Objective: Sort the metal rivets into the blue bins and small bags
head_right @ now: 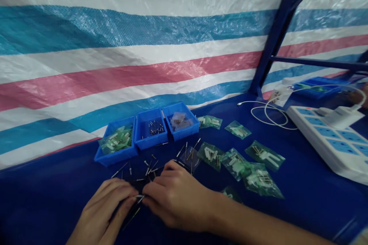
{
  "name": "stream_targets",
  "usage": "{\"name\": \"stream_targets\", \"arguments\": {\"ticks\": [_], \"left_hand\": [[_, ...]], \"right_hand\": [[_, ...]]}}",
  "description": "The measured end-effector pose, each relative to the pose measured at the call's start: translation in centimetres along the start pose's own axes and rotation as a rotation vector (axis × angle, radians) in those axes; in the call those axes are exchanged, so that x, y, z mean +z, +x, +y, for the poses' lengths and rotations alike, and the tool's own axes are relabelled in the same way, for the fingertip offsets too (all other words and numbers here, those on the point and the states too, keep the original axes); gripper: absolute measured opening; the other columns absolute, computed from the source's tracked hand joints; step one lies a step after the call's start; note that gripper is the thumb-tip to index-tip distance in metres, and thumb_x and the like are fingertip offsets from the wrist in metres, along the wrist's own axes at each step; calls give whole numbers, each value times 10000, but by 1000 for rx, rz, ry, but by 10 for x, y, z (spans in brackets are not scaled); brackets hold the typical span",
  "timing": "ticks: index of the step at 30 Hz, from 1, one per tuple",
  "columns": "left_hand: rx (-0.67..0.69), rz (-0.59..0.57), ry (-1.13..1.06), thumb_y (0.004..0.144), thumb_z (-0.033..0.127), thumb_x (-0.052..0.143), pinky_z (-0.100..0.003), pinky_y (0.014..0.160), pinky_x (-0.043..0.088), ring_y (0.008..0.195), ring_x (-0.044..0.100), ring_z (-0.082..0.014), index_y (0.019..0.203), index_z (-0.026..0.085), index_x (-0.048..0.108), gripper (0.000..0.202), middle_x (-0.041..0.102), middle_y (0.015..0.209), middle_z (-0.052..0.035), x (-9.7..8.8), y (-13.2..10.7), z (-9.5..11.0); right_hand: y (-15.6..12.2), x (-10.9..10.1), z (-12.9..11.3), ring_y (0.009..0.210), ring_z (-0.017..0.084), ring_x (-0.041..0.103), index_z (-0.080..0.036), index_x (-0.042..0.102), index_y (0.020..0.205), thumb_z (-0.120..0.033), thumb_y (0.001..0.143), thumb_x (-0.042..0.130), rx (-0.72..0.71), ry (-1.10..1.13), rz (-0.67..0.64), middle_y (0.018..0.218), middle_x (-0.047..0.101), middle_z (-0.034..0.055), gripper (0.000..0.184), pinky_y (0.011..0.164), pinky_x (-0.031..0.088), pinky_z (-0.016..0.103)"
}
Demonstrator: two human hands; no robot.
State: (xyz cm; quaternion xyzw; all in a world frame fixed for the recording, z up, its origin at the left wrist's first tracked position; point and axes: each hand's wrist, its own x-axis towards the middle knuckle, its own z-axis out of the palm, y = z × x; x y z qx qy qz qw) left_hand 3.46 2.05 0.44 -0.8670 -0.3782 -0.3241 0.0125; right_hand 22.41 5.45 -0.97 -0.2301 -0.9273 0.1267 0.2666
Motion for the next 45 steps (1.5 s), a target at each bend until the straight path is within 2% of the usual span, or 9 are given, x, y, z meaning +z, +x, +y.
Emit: {"name": "stream_targets", "arguments": {"ticks": [5,9,14,18,26,39,45], "left_hand": [[-62,48,-15,839,92,432,-257,594,487,651,591,-143,827,192,546,152,616,686,1,0,-5,-4],[-91,37,-10,848,118,446,-249,582,492,649,593,-140,820,193,556,135,616,693,-2,-1,-6,-8],[-55,43,21,841,129,470,-247,587,500,653,610,-144,888,192,580,136,639,720,-11,3,-5,-11],[-22,64,28,846,125,471,-246,593,492,649,602,-137,884,184,580,129,632,703,-5,6,-5,-12],[71,124,63,848,83,476,-276,638,475,626,575,-127,839,155,596,140,644,690,-3,5,-4,-9],[34,108,76,803,79,506,-305,660,463,640,562,-142,820,157,613,134,634,679,-9,7,-9,-7],[30,114,70,827,88,497,-299,662,462,659,574,-143,859,135,602,119,641,704,-20,7,-10,-7]], "right_hand": [[-1,-1,4,574,135,506,-137,609,854,-198,912,368,2,-17,-8,645,619,32,255,661,349,290],[-2,0,7,573,127,502,-137,594,829,-158,901,364,6,-21,-3,653,612,30,242,653,350,281],[-2,2,12,533,111,482,-137,562,788,-158,913,337,56,-40,70,631,593,24,258,646,365,271],[-3,3,13,485,100,452,-134,547,766,-158,919,324,40,-80,103,582,565,7,272,612,365,261],[-2,4,10,468,99,453,-137,540,753,-163,922,309,22,-102,104,557,556,-4,287,582,366,261],[-5,7,6,463,102,447,-141,525,770,-178,944,289,7,-122,106,563,556,-2,296,554,333,251],[-3,8,5,426,95,419,-152,499,712,-196,956,265,23,-167,160,517,525,-15,342,527,301,246]]}}
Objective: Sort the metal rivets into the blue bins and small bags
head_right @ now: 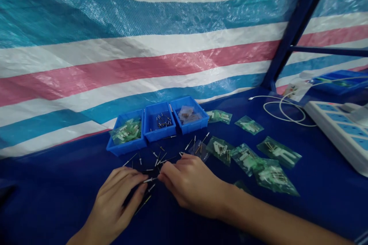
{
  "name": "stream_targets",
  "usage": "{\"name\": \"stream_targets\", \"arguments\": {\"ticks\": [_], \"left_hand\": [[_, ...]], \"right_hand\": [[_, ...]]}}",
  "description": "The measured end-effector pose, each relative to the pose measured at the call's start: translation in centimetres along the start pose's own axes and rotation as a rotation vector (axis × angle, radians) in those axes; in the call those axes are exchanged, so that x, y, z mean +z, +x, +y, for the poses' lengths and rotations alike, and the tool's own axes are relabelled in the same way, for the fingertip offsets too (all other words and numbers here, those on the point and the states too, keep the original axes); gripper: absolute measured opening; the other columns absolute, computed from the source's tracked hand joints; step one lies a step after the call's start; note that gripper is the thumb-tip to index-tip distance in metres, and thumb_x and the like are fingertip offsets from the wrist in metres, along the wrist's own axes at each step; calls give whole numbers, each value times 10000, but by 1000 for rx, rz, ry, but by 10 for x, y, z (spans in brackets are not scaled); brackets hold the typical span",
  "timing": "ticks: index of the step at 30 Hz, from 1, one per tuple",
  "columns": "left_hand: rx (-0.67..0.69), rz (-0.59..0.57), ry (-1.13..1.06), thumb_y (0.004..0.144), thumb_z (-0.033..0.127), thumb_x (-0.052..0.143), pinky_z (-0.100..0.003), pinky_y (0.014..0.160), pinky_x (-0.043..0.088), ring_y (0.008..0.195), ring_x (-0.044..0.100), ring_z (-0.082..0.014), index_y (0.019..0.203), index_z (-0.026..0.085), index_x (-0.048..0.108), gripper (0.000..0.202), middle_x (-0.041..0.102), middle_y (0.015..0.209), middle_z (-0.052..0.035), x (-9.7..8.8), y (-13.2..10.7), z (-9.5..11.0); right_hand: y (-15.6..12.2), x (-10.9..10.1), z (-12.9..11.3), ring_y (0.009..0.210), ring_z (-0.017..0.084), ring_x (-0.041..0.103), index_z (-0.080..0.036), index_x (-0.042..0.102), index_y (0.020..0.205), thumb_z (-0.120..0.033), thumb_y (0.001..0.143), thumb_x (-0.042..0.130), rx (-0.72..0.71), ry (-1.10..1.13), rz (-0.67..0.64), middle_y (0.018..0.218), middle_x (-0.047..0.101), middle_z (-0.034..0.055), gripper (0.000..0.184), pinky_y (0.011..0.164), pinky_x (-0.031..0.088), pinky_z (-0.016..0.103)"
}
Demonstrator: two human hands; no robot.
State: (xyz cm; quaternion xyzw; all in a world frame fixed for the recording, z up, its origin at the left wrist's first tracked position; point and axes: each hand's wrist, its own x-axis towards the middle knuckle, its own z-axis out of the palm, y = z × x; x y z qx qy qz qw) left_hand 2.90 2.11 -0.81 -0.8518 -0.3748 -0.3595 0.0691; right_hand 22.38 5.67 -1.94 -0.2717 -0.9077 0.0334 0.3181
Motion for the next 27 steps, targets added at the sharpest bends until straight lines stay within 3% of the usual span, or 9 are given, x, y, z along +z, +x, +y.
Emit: {"name": "stream_targets", "arguments": {"ticks": [6,13,22,27], "left_hand": [[43,-7,-3,852,102,485,-287,648,472,633,582,-137,825,152,590,119,649,679,-6,2,0,0],[19,-6,8,869,111,449,-291,636,471,608,574,-135,778,167,576,165,634,648,2,0,2,-1],[45,-26,6,877,139,457,-282,608,489,640,603,-145,856,156,576,122,660,701,-20,0,2,1],[56,-29,-4,874,112,438,-285,613,482,637,590,-148,828,155,575,151,651,680,-17,0,4,2]], "right_hand": [[-1,-1,-3,436,103,455,-153,502,701,-192,945,298,4,20,-87,531,552,-10,320,526,313,255],[-1,-3,-2,498,120,502,-151,535,825,-154,904,380,-35,19,-200,606,591,1,174,530,318,257],[0,-5,-3,459,103,455,-154,500,704,-179,940,289,-23,13,-175,548,553,-2,317,538,314,264],[0,-4,-5,478,107,479,-154,512,721,-197,940,319,-44,22,-175,574,572,-2,294,537,312,262]]}}
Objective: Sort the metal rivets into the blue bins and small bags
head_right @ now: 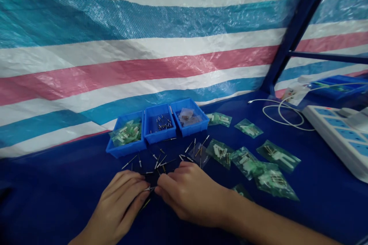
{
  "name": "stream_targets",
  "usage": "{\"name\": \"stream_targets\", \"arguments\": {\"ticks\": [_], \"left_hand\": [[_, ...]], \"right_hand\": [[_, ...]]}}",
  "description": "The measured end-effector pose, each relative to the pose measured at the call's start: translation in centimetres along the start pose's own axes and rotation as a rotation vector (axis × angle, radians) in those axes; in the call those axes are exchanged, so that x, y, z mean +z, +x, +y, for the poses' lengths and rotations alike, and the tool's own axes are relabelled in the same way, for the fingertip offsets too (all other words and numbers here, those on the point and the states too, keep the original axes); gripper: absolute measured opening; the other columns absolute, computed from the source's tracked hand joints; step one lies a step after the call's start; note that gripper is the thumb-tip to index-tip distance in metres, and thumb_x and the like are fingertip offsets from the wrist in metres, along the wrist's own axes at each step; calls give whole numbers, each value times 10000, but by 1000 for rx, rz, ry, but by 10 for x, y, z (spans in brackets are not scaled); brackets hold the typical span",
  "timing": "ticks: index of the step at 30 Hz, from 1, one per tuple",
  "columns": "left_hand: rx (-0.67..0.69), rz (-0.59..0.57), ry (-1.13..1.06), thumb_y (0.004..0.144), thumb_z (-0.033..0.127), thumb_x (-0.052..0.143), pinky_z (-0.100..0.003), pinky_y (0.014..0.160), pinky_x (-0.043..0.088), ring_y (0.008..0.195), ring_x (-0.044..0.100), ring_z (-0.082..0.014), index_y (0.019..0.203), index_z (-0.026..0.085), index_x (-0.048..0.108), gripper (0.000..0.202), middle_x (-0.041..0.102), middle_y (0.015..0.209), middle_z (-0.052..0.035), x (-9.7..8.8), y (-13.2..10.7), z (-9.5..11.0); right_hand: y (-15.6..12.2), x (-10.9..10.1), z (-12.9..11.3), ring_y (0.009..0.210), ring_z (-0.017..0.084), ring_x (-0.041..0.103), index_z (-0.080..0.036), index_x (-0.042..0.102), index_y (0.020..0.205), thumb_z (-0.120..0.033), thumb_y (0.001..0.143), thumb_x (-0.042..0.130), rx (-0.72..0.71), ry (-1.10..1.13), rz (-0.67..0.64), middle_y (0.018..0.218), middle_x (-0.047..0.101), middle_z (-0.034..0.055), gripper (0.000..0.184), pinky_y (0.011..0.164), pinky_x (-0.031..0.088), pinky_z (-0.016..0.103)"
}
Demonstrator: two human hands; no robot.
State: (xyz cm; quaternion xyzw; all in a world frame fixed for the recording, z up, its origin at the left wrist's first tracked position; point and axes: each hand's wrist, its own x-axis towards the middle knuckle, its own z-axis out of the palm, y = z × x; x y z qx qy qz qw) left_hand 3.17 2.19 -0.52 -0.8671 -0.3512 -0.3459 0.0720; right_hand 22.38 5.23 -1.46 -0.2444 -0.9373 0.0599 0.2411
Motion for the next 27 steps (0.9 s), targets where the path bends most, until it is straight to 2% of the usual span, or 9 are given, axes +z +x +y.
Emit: {"name": "stream_targets", "arguments": {"ticks": [3,7,14,27], "left_hand": [[-33,2,2,870,113,439,-301,638,475,647,586,-155,821,162,574,152,646,678,-13,0,-2,0],[-62,-7,-8,877,141,448,-283,616,468,655,581,-151,835,156,572,132,641,697,-22,0,-4,-1],[-7,-17,49,903,152,411,-285,614,475,643,585,-152,805,154,570,187,643,675,-18,1,-4,-1],[-9,-94,51,922,176,360,-311,645,476,652,586,-164,750,159,554,260,626,663,-20,2,-6,0]], "right_hand": [[-1,2,0,495,108,493,-152,523,755,-204,935,345,-2,-1,4,595,585,-1,258,534,303,258],[-1,3,0,463,103,468,-154,511,708,-189,942,317,8,-19,8,559,564,-4,305,517,280,260],[1,0,-2,456,95,463,-153,504,685,-245,961,276,17,-4,32,550,556,-1,370,497,271,250],[0,-1,-2,446,101,462,-145,527,692,-256,964,252,20,-24,23,543,548,7,402,480,264,256]]}}
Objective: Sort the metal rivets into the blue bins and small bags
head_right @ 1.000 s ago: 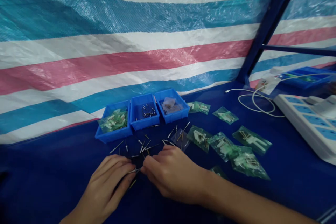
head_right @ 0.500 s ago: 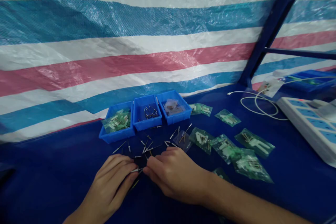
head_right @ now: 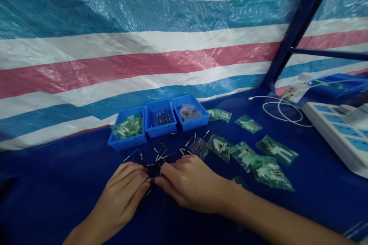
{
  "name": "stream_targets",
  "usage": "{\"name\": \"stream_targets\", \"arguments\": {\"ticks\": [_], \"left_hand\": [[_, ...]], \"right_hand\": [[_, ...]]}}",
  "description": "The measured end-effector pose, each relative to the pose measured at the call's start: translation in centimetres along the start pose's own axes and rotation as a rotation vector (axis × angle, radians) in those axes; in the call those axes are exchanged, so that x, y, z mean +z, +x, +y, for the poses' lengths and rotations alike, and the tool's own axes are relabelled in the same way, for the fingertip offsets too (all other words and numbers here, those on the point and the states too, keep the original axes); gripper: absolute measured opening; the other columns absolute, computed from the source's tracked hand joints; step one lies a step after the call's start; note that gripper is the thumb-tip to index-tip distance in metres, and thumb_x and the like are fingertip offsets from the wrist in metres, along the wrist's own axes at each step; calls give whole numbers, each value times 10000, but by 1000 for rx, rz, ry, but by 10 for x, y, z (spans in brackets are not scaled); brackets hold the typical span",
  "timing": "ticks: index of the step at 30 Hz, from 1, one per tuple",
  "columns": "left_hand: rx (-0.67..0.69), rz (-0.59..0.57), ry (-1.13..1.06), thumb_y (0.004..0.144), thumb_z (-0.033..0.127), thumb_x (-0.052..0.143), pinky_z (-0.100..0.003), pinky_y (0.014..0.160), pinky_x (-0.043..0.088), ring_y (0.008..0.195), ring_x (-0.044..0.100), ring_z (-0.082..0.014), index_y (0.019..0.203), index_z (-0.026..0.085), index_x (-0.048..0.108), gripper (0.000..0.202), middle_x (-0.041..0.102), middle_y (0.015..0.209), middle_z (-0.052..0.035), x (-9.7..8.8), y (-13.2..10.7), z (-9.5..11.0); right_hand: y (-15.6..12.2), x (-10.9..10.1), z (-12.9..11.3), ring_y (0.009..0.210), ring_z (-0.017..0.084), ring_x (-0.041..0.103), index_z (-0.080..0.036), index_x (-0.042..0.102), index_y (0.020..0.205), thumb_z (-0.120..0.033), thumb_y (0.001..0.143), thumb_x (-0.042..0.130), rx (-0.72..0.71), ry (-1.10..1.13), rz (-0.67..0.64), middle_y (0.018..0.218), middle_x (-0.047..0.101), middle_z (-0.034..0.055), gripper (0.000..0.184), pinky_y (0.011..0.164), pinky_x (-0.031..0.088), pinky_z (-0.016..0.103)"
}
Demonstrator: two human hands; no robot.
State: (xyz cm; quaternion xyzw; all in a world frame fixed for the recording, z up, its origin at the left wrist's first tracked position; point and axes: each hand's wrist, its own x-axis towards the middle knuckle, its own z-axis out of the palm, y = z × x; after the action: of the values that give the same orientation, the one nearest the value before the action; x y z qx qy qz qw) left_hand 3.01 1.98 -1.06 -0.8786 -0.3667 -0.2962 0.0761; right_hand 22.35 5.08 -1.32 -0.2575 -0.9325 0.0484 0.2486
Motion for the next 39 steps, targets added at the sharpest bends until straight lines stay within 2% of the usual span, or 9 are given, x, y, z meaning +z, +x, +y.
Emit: {"name": "stream_targets", "arguments": {"ticks": [10,16,22,24,27,30,33,36,39], "left_hand": [[18,45,-11,911,192,413,-303,665,480,652,600,-152,785,159,572,206,649,674,-16,-1,0,0],[2,32,-11,922,200,375,-305,644,478,665,599,-156,822,153,590,242,660,747,-38,-1,1,0],[-16,22,-2,928,239,385,-303,641,465,689,606,-164,878,154,585,223,665,784,-40,0,-1,-2],[-44,62,29,910,258,433,-297,626,454,683,606,-166,936,145,569,179,661,771,-42,0,-3,-3],[-82,100,91,886,232,465,-294,579,424,620,585,-167,971,129,559,163,631,691,-32,1,-6,-5],[-94,60,117,880,221,460,-298,568,414,594,569,-169,894,137,585,151,619,660,-26,1,-7,-6],[-71,-7,114,878,284,462,-296,540,406,561,543,-167,770,155,601,218,605,626,-15,3,-7,-5],[-43,-65,106,872,336,465,-295,512,390,540,521,-169,724,161,611,272,583,596,-10,4,-9,-3],[-30,-101,106,881,332,447,-293,514,395,543,523,-167,712,160,613,293,576,598,-11,5,-10,-3]], "right_hand": [[-2,0,0,434,96,439,-153,511,637,-248,966,238,2,-5,8,503,523,-4,438,488,266,262],[-1,0,1,510,112,535,-138,570,852,-262,963,283,-7,39,66,630,620,23,332,534,345,251],[-1,-1,3,473,97,496,-146,552,712,-245,963,279,-23,65,62,552,570,4,384,493,311,234],[3,-4,9,480,95,507,-146,565,748,-256,958,287,14,36,66,564,582,2,366,495,318,225],[19,-10,26,520,103,552,-151,586,819,-277,945,315,145,-76,102,624,625,13,325,512,333,220],[42,-12,47,537,133,572,-136,593,897,-272,938,319,268,-161,138,640,640,46,309,505,320,237],[54,-12,55,547,158,584,-123,571,1046,-309,917,380,327,-208,119,656,656,63,296,501,318,244],[44,-14,46,557,161,603,-135,552,1102,-284,903,419,284,-194,36,639,658,34,282,509,338,241],[24,-17,36,584,142,623,-184,598,1002,-250,888,445,196,-160,-55,659,667,-3,202,525,364,225]]}}
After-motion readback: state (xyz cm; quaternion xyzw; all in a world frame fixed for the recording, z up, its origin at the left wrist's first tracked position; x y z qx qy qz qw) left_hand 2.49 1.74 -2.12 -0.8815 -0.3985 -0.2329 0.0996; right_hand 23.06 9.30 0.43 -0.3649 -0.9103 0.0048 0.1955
